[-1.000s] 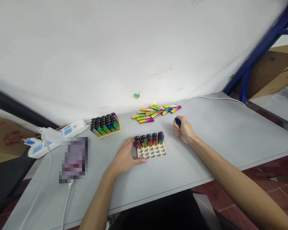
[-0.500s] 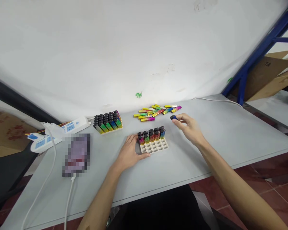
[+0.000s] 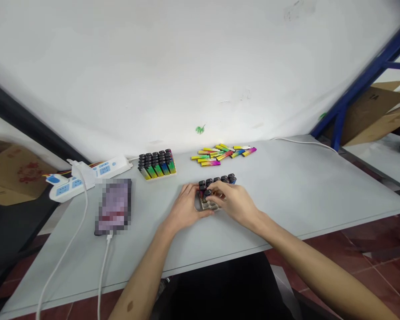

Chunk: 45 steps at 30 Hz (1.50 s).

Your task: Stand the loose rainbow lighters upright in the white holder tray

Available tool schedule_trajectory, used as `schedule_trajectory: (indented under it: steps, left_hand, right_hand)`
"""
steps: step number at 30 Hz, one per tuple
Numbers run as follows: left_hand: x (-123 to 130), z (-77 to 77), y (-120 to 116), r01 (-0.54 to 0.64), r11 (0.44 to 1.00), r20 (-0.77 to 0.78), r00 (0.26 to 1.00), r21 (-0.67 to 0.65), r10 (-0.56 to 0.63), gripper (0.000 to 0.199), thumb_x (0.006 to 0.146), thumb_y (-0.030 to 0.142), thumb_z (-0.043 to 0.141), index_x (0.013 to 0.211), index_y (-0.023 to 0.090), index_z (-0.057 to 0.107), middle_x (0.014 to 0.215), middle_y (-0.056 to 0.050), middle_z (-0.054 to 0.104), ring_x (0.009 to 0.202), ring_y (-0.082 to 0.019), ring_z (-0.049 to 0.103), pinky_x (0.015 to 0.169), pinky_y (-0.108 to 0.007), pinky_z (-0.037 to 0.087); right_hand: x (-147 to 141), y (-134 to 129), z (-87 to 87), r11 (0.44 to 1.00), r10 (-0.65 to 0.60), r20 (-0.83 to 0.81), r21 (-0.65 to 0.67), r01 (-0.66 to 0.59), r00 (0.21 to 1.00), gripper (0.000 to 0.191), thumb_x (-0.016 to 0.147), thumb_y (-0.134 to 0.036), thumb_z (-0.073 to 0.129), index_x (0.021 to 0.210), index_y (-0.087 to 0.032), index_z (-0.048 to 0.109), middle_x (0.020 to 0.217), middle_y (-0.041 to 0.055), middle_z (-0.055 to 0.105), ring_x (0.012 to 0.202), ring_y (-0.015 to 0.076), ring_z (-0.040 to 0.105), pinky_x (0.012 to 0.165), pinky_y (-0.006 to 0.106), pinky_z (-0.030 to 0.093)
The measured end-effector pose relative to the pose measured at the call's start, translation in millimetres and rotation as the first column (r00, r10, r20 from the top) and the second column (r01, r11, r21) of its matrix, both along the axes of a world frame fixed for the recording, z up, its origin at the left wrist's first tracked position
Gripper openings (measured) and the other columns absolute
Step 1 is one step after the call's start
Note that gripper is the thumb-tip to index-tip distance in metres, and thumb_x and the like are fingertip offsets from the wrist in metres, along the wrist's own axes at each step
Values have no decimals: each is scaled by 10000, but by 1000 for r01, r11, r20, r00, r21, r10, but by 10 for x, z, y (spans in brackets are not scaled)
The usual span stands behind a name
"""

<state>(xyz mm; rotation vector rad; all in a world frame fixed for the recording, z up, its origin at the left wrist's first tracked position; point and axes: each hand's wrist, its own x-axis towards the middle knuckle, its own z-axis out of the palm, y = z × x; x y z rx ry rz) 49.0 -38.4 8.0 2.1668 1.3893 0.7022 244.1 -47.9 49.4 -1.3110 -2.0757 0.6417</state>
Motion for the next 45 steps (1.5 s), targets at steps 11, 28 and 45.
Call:
schedule_trajectory:
  steps: [11, 28, 45]
  left_hand:
    - [-6, 6, -6, 27, 1000, 6, 1000, 9, -27, 626, 686, 517, 828, 1157, 208, 554, 1190, -78, 575, 1185, -317, 496, 995, -466, 455]
    - [-50, -11, 40, 23, 1000, -59, 998, 5, -23, 709, 664, 616, 810, 1170, 191, 553, 1226, -104, 568, 1225, -329, 486, 1045, -484, 432]
    - [-61, -6, 31, 11, 1000, -84, 996, -15, -12, 727, 701, 577, 805, 1253, 196, 523, 1289, -112, 561, 1284, -329, 457, 1077, -484, 412]
  right_hand:
    - [-95, -30, -15, 994, -95, 392, 95, 62, 915, 217, 928, -451, 609, 905, -250, 688, 781, 52, 759, 636, 222, 665, 520, 302, 289]
    - [774, 1243, -407, 914, -405, 460, 179, 365, 790, 448, 1017, -442, 368, 1355, -233, 576, 1198, 181, 577, 1115, 326, 558, 900, 424, 427]
    - [1038, 954, -305, 838, -487, 309, -97, 537, 817, 218, 876, -321, 497, 1038, -183, 545, 1012, 146, 688, 842, 283, 642, 668, 345, 425]
